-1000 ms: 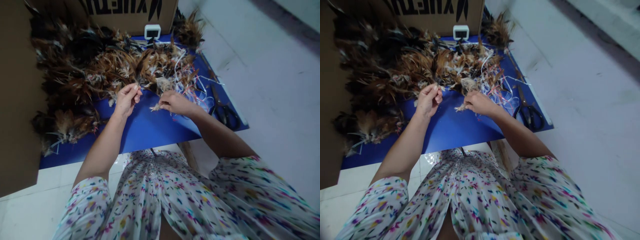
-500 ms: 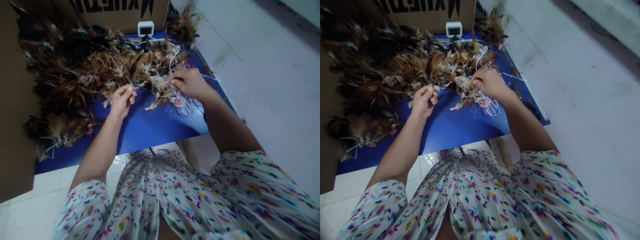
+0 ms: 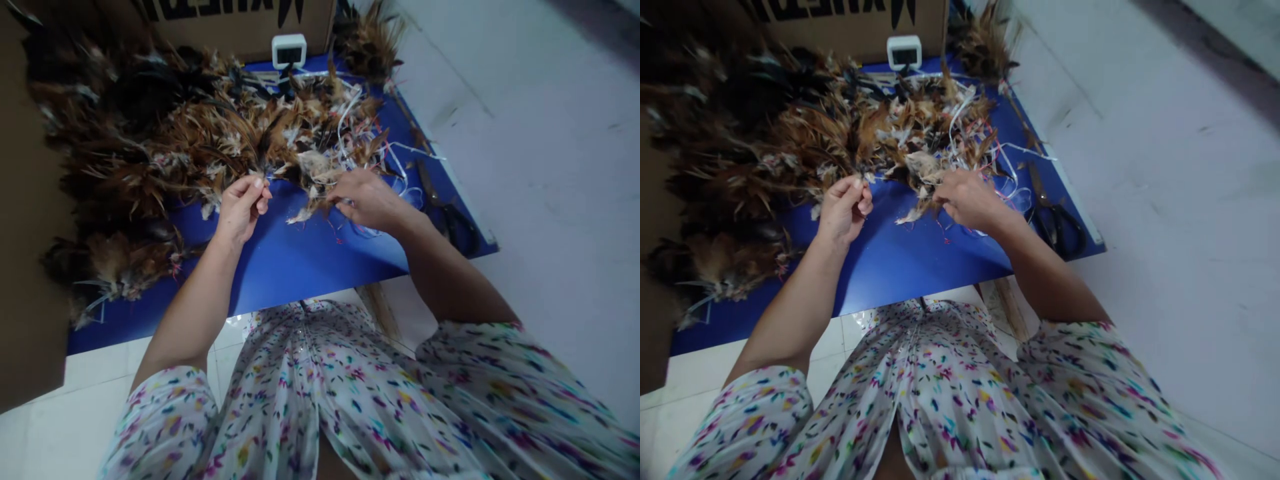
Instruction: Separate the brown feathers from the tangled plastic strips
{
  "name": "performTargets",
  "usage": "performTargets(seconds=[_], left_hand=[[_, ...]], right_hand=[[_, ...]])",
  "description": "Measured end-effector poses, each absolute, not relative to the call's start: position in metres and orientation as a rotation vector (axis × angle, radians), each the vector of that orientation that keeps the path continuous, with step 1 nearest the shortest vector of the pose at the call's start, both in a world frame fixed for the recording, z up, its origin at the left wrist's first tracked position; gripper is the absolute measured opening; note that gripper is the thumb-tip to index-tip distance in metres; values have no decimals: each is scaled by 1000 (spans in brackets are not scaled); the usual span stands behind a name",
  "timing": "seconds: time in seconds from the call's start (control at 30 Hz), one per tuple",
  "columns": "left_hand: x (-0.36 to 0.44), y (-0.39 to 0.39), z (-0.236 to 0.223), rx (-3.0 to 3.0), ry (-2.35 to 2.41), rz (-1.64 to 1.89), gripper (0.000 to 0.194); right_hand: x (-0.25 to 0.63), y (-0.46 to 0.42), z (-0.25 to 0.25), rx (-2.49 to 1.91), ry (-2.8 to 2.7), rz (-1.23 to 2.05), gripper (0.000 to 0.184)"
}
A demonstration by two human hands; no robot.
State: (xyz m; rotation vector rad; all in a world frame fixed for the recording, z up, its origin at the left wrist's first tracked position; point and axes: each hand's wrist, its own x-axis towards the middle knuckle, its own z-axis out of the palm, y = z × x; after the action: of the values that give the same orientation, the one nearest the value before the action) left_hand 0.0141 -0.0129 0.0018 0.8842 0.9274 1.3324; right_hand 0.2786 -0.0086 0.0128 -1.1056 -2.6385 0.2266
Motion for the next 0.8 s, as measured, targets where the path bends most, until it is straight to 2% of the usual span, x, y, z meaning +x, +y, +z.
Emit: performTargets(seconds=[0.13, 0.23, 0.47, 0.63, 0.8], left_hand=[[14, -13, 2, 873, 917, 1326, 26], [14, -13, 2, 863, 902, 1327, 25], [15, -14, 0, 857, 892, 1315, 26], [14, -13, 0, 851, 895, 1326, 27], [14, -14, -1, 824, 894, 1331, 26]], right_hand=[[271, -11, 1, -1148, -2739, 9, 26], [268, -9, -3, -1191, -2670, 11, 22], [272, 9, 25, -1157, -1980, 529, 12], [267, 24, 38, -1076, -1541, 835, 23], [246, 28, 26, -1001, -1410, 1044, 29]])
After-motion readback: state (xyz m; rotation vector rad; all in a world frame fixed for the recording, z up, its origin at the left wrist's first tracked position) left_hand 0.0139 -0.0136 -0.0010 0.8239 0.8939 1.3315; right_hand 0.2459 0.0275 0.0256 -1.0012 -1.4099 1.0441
